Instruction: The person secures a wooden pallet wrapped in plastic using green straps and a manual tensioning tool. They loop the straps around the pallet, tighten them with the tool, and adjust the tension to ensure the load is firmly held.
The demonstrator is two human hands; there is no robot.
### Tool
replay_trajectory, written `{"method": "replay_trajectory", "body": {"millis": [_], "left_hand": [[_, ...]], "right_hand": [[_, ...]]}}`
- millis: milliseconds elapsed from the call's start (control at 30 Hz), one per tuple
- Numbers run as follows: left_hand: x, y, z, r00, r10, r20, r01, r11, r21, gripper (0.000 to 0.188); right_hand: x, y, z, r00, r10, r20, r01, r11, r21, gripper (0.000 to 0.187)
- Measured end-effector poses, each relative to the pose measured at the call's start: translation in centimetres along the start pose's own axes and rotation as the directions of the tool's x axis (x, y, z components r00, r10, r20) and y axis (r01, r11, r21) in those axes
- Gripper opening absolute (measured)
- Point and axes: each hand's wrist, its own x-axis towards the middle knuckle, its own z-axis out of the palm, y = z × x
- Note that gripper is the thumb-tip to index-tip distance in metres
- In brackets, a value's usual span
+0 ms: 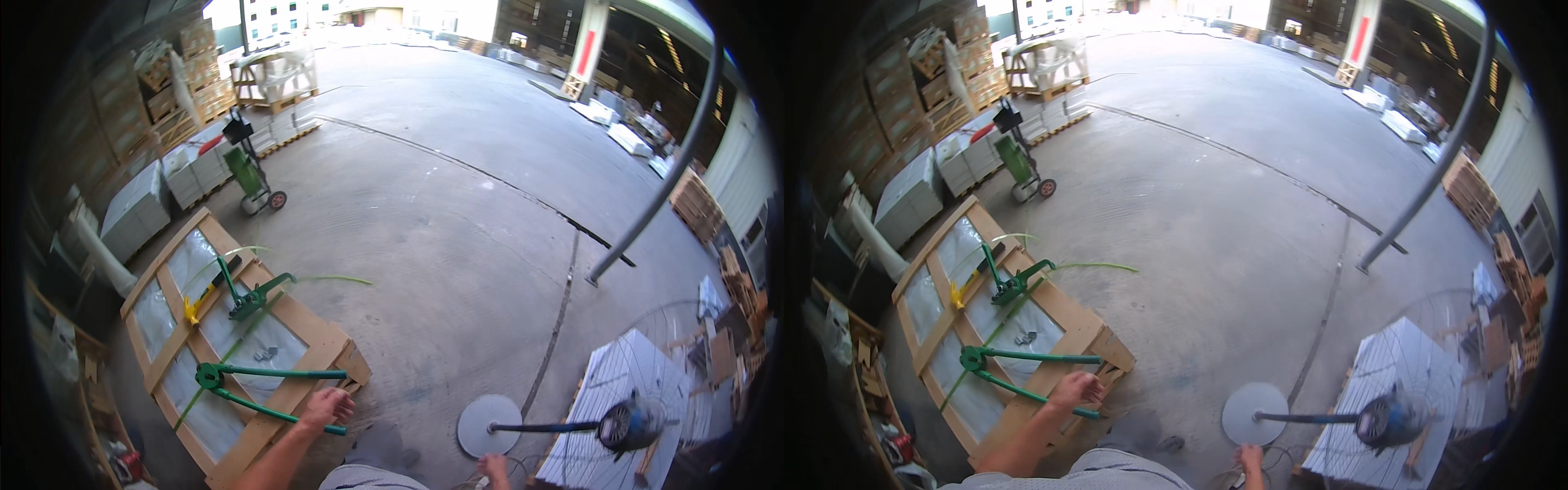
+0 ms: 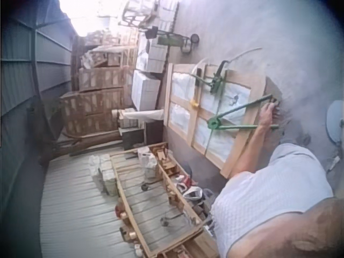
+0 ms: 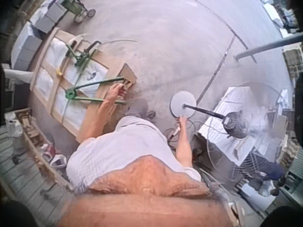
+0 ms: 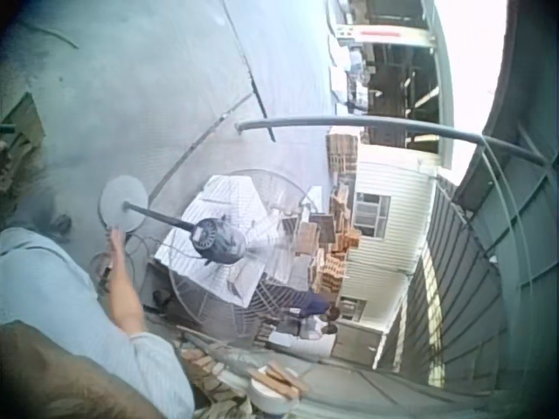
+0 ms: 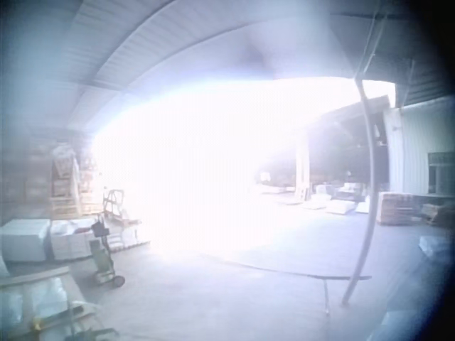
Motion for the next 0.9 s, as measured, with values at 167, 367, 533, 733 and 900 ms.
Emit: {"method": "replay_trajectory", "body": {"millis": [167,367,533,733,900], "left_hand": [[7.0,5.4,-3.0,0.945,0.089,-0.313,-0.15,0.973,-0.176,0.026],[20.4,10.9,-10.3,0.79,0.016,-0.612,-0.31,0.873,-0.377,0.039],[27.3,12.5,-16.8,0.616,-0.191,-0.764,-0.295,0.843,-0.449,0.051],[32.1,13.5,-21.1,0.535,-0.374,-0.757,-0.261,0.779,-0.57,0.044],[36.0,10.8,-24.2,0.359,-0.456,-0.814,-0.477,0.66,-0.58,0.026]], "right_hand": [[7.7,-17.1,3.6,0.985,-0.131,0.113,0.127,0.991,0.046,0.025],[15.2,-21.7,4.0,0.949,-0.011,0.314,-0.017,0.996,0.088,0.023],[17.3,-23.7,1.6,0.942,0.151,0.299,-0.009,0.903,-0.43,0.04],[23.4,-33.6,6.5,0.917,0.238,0.321,-0.089,0.904,-0.418,0.041],[30.2,-43.1,12.0,0.882,0.218,0.417,-0.035,0.915,-0.403,0.042]]}}
